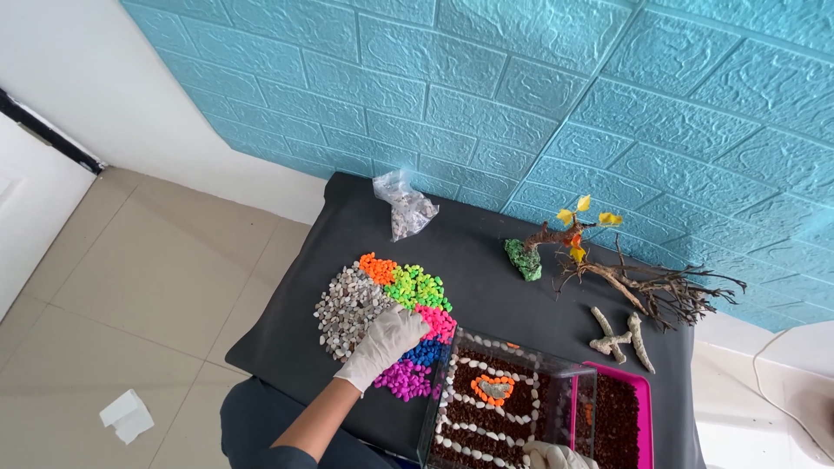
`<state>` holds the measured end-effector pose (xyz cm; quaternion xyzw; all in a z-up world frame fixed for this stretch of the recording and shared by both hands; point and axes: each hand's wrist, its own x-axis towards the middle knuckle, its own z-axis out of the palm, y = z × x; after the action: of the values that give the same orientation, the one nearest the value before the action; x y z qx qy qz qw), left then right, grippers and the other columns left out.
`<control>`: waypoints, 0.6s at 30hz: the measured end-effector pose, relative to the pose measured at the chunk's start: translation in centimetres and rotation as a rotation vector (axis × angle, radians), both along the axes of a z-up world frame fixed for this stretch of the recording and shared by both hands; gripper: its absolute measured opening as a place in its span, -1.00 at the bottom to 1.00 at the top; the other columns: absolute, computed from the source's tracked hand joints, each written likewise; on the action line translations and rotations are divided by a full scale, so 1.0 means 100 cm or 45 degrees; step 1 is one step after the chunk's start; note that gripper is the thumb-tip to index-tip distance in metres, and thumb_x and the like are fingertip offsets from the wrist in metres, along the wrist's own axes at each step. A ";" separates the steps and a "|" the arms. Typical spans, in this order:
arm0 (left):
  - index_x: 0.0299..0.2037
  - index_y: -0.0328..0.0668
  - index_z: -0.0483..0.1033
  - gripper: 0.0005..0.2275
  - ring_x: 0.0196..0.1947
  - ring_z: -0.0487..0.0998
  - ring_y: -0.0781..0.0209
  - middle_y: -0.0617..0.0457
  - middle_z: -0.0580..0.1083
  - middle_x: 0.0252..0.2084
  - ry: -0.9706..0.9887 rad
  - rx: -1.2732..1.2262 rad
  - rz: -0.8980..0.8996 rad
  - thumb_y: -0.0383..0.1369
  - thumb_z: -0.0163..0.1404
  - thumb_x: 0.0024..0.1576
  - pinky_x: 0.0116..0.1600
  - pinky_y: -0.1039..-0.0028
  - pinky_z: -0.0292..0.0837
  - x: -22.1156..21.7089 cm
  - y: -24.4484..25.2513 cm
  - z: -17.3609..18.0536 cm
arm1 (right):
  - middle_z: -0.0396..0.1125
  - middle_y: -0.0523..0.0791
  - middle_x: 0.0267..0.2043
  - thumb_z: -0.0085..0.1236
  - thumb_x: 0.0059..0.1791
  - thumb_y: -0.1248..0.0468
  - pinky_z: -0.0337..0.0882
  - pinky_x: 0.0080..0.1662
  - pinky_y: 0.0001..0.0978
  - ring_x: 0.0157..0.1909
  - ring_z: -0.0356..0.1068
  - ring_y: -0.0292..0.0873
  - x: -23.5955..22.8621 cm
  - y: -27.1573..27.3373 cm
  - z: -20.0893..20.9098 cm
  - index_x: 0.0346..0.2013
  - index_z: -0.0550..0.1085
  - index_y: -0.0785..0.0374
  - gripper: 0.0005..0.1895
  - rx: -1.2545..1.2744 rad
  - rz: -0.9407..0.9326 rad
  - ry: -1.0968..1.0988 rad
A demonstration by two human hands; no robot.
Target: A person wearing white gloves is arranging various colored decorative stones into a clear rectangular container to create a specific pattern, including a heart shape in the center.
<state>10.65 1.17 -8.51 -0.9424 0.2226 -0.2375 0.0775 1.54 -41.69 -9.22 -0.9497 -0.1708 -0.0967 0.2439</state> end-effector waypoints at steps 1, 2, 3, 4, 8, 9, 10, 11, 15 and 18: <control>-0.47 0.19 0.30 -0.87 -0.52 0.36 0.18 0.20 0.25 -0.51 0.001 -0.002 -0.005 -0.32 0.03 0.01 -0.16 0.17 0.38 -0.001 -0.001 0.013 | 0.53 -0.45 -0.57 0.19 -0.15 0.15 0.49 -0.51 -0.52 -0.68 0.41 -0.41 -0.001 0.000 0.000 -0.57 0.54 -0.09 -0.91 -0.002 -0.005 0.001; -0.41 0.12 0.38 -0.90 -0.50 0.38 0.18 0.16 0.32 -0.45 0.089 -0.146 -0.011 -0.36 0.07 0.02 -0.15 0.29 0.40 -0.003 -0.002 0.025 | 0.51 -0.45 -0.59 0.20 -0.15 0.15 0.47 -0.52 -0.53 -0.71 0.38 -0.41 0.000 0.000 -0.001 -0.58 0.54 -0.09 -0.90 0.007 -0.005 -0.020; -0.35 0.06 0.47 -0.91 -0.48 0.39 0.18 0.13 0.39 -0.39 0.177 -0.290 -0.017 -0.40 0.11 0.03 -0.13 0.41 0.41 -0.006 -0.003 0.037 | 0.50 -0.45 -0.62 0.21 -0.15 0.15 0.45 -0.54 -0.54 -0.74 0.35 -0.41 0.000 -0.001 -0.002 -0.59 0.54 -0.09 -0.89 0.016 -0.006 -0.040; -0.35 0.06 0.47 -0.91 -0.48 0.39 0.18 0.13 0.39 -0.39 0.179 -0.292 -0.014 -0.40 0.11 0.03 -0.13 0.41 0.41 -0.004 -0.002 0.035 | 0.50 -0.45 -0.62 0.21 -0.15 0.15 0.45 -0.54 -0.54 -0.74 0.35 -0.41 -0.001 0.001 0.003 -0.59 0.54 -0.09 -0.89 0.014 -0.003 -0.038; -0.34 0.05 0.43 -0.89 -0.37 0.44 0.23 0.13 0.42 -0.37 0.218 0.121 -0.064 -0.47 0.04 0.04 0.00 0.41 0.38 -0.002 -0.003 0.053 | 0.51 -0.40 -0.63 0.21 -0.20 0.21 0.48 -0.52 -0.48 -0.72 0.40 -0.35 -0.003 0.001 0.006 -0.63 0.59 -0.10 -0.89 0.002 -0.082 0.072; -0.35 0.03 0.43 -0.90 -0.35 0.46 0.23 0.12 0.44 -0.35 0.194 0.138 -0.070 -0.48 0.02 0.05 -0.01 0.40 0.38 -0.004 -0.004 0.065 | 0.51 -0.39 -0.63 0.21 -0.20 0.19 0.49 -0.51 -0.47 -0.71 0.40 -0.35 -0.003 -0.001 0.003 -0.62 0.60 -0.11 -0.89 -0.009 -0.106 0.102; -0.35 0.03 0.43 -0.90 -0.35 0.46 0.23 0.12 0.44 -0.35 0.190 0.137 -0.071 -0.48 0.02 0.05 -0.01 0.40 0.38 -0.002 -0.004 0.072 | 0.51 -0.39 -0.63 0.21 -0.20 0.19 0.49 -0.51 -0.47 -0.71 0.40 -0.35 -0.002 0.000 0.003 -0.62 0.60 -0.11 -0.89 -0.010 -0.108 0.099; -0.36 0.01 0.44 -0.92 -0.35 0.47 0.22 0.11 0.45 -0.37 0.212 0.088 -0.092 -0.47 0.02 0.05 0.01 0.39 0.38 -0.001 -0.004 0.079 | 0.52 -0.43 -0.58 0.21 -0.18 0.21 0.49 -0.51 -0.51 -0.70 0.40 -0.39 -0.001 0.000 0.002 -0.61 0.56 -0.09 -0.89 0.031 -0.066 0.024; -0.37 0.01 0.46 -0.93 -0.36 0.49 0.19 0.10 0.46 -0.38 0.254 0.101 -0.129 -0.45 0.03 0.05 0.05 0.38 0.35 0.003 -0.003 0.064 | 0.55 -0.47 -0.53 0.21 -0.17 0.23 0.50 -0.50 -0.54 -0.68 0.42 -0.42 0.003 0.000 0.004 -0.60 0.54 -0.06 -0.89 0.054 -0.029 -0.025; -0.42 -0.03 0.48 -0.90 -0.41 0.46 0.21 0.08 0.49 -0.44 0.309 0.152 -0.184 -0.51 0.04 0.05 0.03 0.42 0.35 0.007 -0.008 0.074 | 0.56 -0.46 -0.53 0.20 -0.17 0.22 0.52 -0.50 -0.53 -0.68 0.44 -0.42 0.004 0.000 0.006 -0.59 0.56 -0.06 -0.89 0.031 -0.039 0.017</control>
<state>11.36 0.38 -1.11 -0.9394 0.3113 -0.1133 0.0887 1.97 -41.71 -8.63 -0.9499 -0.1535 -0.0960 0.2549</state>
